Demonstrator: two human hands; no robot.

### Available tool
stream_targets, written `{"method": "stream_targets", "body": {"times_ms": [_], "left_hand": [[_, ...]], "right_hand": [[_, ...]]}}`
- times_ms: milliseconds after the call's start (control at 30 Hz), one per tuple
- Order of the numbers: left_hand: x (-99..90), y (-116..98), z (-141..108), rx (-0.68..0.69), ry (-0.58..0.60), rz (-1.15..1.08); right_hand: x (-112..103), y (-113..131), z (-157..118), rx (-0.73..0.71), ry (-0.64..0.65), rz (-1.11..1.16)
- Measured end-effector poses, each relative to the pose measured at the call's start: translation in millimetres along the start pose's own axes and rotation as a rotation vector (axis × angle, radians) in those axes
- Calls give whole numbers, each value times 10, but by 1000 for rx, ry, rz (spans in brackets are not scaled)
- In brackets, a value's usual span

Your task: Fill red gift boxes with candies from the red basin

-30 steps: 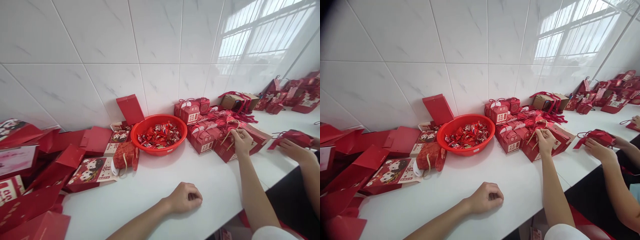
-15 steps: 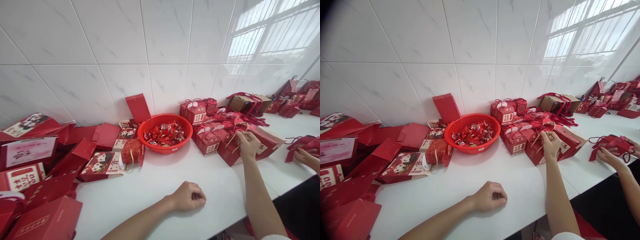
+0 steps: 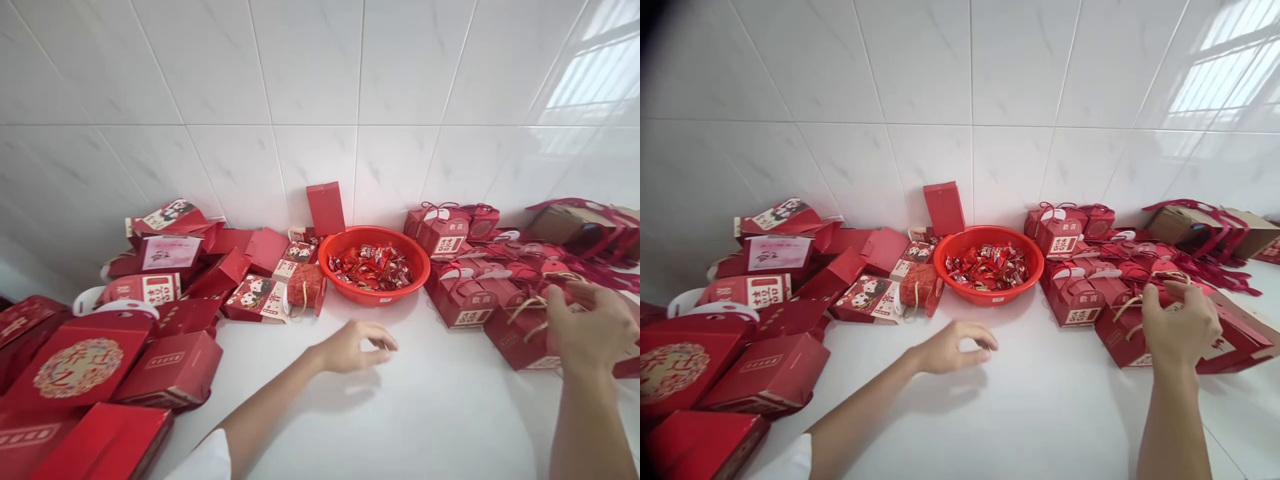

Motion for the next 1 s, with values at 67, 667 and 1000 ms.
{"method": "stream_targets", "body": {"times_ms": [67,667,1000], "left_hand": [[-317,-51,-146,-27,-164,90],[-1088,-122,-1880,-1203,-826,690],[-497,-186,-1686,-993,-424,734]], "right_hand": [[-22,177,-56,-16,40,59],[651,528,-766,-423,590,400],[676,571,-847,-435,701,398]]}}
Point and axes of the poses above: each hand's wrist, its own z-axis towards the middle knuckle, its own x-axis out of the palm, y = z × x, the point moved 1 cm from there along z, towards the middle knuckle, and after that the axes turned 6 degrees about y, right-handed, at the moved point
